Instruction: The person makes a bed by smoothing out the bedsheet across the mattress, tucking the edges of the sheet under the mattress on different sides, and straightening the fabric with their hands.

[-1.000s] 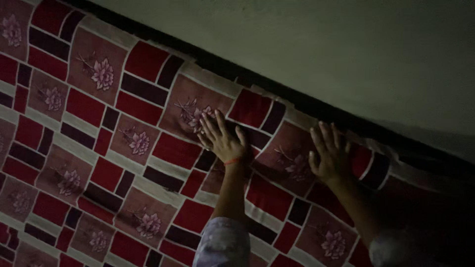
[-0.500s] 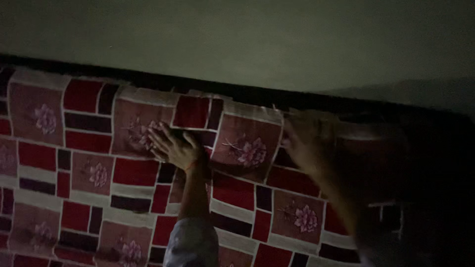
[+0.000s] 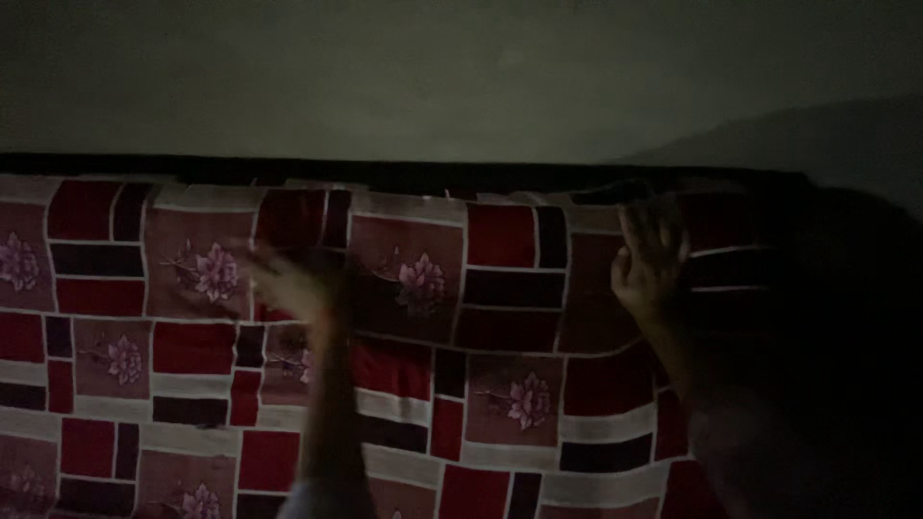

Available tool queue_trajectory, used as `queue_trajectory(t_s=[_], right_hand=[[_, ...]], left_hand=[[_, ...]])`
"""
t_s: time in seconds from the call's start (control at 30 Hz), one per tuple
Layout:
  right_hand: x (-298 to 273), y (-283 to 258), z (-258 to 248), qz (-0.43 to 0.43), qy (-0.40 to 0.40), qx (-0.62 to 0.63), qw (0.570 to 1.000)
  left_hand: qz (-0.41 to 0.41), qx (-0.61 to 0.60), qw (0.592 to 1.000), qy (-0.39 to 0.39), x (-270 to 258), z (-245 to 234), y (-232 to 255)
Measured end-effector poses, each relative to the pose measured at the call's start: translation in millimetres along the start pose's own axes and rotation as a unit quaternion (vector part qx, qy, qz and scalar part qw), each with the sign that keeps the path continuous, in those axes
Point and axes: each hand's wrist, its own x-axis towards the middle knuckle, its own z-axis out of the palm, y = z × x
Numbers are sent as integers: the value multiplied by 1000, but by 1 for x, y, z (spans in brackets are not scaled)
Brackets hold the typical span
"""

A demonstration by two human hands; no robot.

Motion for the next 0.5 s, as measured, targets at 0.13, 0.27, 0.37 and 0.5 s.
queue_trajectory(t_s=[0.13,0.27,0.37,0.5], right_hand=[[-4,10,16,6,-4,12,1000],[-1,28,28,12,-27,29,999],[-14,29,34,22,-51,30,998],[-15,45,42,33,-69,27,997]], left_hand=[[314,-122,934,-118,-115,7,185],[427,-151,859,-239,-147,9,314],[406,-100,845,-333,-154,10,325],[371,-26,809,-455,-146,9,329]])
